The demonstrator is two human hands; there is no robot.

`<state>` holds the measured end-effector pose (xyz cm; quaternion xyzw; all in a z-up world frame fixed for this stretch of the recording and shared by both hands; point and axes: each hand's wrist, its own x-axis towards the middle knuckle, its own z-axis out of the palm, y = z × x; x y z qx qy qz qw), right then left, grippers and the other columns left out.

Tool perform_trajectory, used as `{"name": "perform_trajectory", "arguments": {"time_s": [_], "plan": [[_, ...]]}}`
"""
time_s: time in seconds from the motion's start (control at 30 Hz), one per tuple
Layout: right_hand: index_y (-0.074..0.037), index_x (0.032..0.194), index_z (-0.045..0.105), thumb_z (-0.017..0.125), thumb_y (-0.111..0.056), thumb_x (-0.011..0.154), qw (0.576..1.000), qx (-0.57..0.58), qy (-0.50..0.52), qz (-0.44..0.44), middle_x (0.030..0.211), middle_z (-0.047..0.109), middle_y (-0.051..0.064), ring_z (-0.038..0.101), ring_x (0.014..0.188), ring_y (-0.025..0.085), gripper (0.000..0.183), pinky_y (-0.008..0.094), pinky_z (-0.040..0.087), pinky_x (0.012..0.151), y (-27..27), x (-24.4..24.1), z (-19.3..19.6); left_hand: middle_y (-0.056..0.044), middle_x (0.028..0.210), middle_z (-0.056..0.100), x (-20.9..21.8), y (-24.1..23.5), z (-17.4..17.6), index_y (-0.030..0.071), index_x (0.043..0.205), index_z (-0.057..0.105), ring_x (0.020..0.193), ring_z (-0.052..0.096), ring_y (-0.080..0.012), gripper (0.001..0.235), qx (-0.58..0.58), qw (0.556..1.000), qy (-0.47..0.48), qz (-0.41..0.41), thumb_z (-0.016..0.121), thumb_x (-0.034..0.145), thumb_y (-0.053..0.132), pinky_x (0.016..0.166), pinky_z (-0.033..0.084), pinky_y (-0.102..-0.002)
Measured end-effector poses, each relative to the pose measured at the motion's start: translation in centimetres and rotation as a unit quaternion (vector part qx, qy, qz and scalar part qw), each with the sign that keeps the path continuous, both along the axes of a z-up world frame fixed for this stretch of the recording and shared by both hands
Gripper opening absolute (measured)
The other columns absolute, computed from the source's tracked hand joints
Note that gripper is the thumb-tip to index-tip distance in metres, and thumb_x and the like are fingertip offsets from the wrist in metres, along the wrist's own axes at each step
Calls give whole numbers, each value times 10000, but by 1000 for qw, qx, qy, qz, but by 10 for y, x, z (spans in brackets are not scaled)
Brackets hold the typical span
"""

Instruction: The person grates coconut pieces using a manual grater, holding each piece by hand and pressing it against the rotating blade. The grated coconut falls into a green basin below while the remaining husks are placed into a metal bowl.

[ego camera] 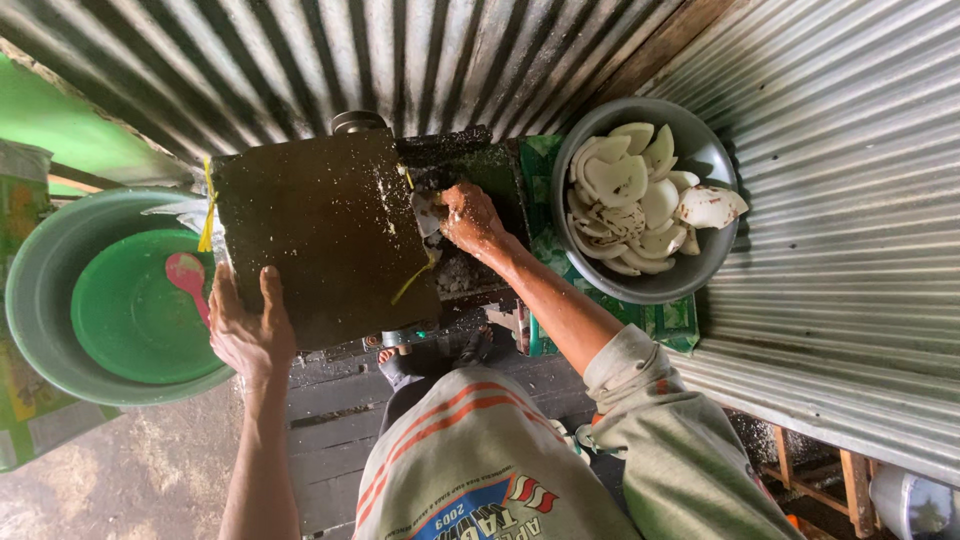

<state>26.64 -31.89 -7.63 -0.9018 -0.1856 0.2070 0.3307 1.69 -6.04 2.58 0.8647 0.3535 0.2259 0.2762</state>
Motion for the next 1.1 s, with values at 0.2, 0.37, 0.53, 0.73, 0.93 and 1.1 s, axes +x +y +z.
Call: {"name": "perform_trajectory", "arguments": {"time_s": [0.2,0.37,0.53,0.73,0.93,1.1], "plan": [[26,1074,720,739,-54,843,977,25,-186,103,1043,738,227,729,886,276,245,366,628,770,-6,6,-11,-277,1322,666,-2,-3,2,-35,1454,583,1175,666,-431,787,-3,1000,5,7,575,1062,647,955,534,-516],[-57,1172,735,656,-60,908,977,162,-106,86,1199,737,204,748,853,182,276,274,618,653,-30,16,10,-270,1333,664,-3,-1,1,-28,1451,587,1184,663,-423,801,-3,1000,8,7,572,1052,666,960,539,-516],[-77,1198,747,568,-78,990,986,30,-95,130,1176,750,169,578,440,155,275,258,453,359,-95,3,78,-273,1357,659,-3,-1,-3,-27,1452,588,1224,658,-413,819,-5,1000,2,2,563,1062,693,987,545,-519],[-161,858,783,823,-250,985,912,118,-380,101,713,748,52,554,501,136,160,290,430,456,-95,-44,76,-266,1322,662,-3,1,-2,-21,1462,571,1176,673,-397,838,-30,999,17,3,534,1041,703,938,558,-506],[-131,1040,842,809,-175,808,973,-22,-208,94,760,753,142,646,659,225,239,383,521,578,-74,-65,81,-279,1337,658,-5,-1,0,-29,1457,583,1167,668,-417,774,-22,1000,12,4,611,1055,632,981,538,-487],[-116,1056,801,806,-174,781,988,-113,-96,44,910,753,194,682,791,326,281,437,554,720,-41,-68,79,-284,1380,653,-4,-1,-2,-36,1476,581,1220,657,-426,736,2,1000,0,-11,632,1098,594,1017,529,-484]]}}
